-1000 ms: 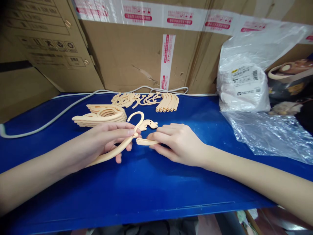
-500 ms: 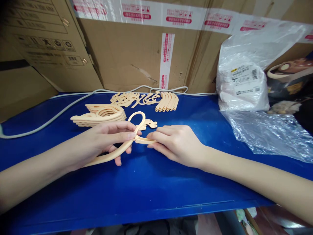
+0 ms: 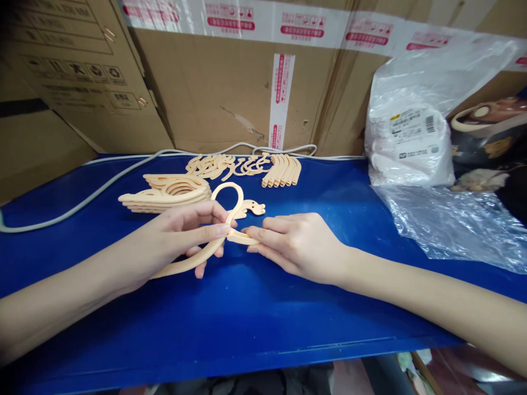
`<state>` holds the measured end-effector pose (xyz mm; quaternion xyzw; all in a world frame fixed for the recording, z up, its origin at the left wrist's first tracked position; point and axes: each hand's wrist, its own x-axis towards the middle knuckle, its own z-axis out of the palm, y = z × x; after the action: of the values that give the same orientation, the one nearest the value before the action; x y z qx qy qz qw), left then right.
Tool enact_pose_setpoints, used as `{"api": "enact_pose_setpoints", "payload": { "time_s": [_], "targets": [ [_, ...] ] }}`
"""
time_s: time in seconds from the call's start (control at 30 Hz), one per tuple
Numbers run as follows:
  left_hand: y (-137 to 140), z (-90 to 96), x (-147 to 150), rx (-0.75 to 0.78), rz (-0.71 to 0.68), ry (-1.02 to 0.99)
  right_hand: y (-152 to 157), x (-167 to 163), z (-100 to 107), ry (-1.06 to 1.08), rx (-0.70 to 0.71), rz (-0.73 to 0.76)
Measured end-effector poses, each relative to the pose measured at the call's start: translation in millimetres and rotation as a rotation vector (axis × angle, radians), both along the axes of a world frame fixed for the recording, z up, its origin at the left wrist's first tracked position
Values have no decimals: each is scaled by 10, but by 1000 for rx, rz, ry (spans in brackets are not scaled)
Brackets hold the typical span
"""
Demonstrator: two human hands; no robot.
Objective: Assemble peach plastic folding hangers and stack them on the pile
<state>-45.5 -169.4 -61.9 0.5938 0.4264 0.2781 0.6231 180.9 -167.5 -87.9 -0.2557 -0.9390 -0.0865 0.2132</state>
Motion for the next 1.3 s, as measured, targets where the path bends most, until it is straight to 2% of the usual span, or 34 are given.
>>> {"api": "enact_pose_setpoints", "payload": {
  "time_s": [0.3,0.57,1.3],
  "targets": [
    [8,-13,-2,63,-6,28,-40,-14,50,-41,-41,-17],
    [13,-23,15,-8,22,27,-27,3,54,-61,-53,-16],
    [40,-17,-26,-140,-44,-29,43,103,143,-101,257,77]
  ]
}}
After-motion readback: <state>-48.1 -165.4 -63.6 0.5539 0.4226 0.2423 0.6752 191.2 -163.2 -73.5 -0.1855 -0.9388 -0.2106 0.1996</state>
